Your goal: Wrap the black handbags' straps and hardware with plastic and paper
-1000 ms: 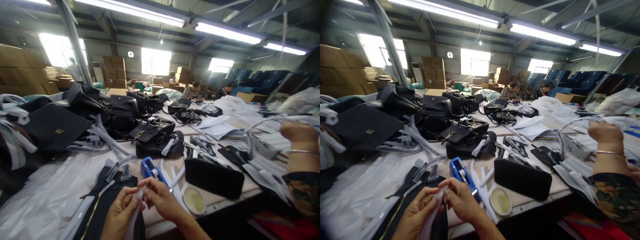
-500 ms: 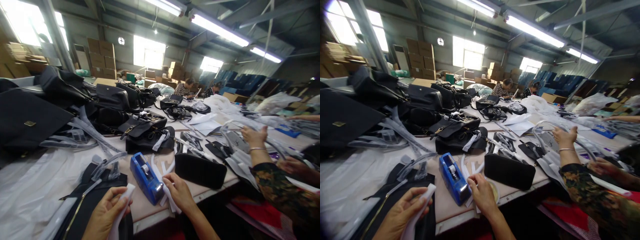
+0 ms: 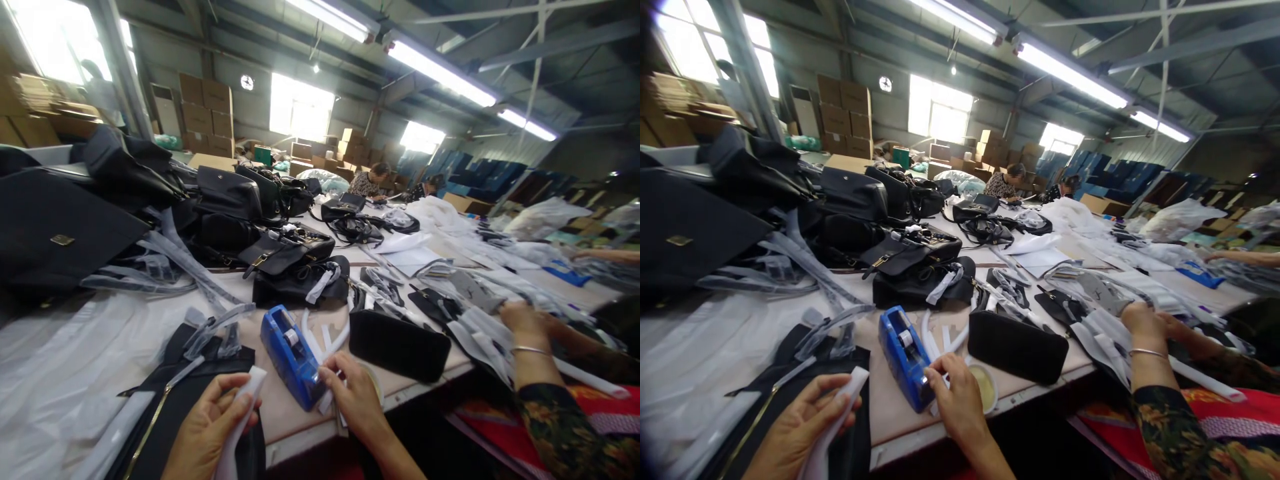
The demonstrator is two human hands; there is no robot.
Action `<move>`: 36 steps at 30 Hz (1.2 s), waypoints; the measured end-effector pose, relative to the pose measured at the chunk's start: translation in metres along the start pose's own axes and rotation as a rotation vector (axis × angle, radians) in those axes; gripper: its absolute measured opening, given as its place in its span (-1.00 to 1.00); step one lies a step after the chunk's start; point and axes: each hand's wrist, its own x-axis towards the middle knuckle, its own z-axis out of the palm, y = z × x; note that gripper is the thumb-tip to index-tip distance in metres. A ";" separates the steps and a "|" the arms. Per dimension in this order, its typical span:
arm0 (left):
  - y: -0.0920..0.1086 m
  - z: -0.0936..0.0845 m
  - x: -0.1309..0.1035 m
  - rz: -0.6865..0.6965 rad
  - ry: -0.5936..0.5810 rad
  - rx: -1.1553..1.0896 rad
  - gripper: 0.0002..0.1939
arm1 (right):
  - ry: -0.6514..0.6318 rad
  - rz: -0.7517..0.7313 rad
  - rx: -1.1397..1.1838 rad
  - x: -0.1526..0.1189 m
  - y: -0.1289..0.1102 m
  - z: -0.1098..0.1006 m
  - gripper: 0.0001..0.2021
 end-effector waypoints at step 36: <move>-0.019 0.004 0.004 0.199 -0.243 -0.157 -0.62 | -0.380 -0.111 0.416 0.000 -0.061 0.047 -0.58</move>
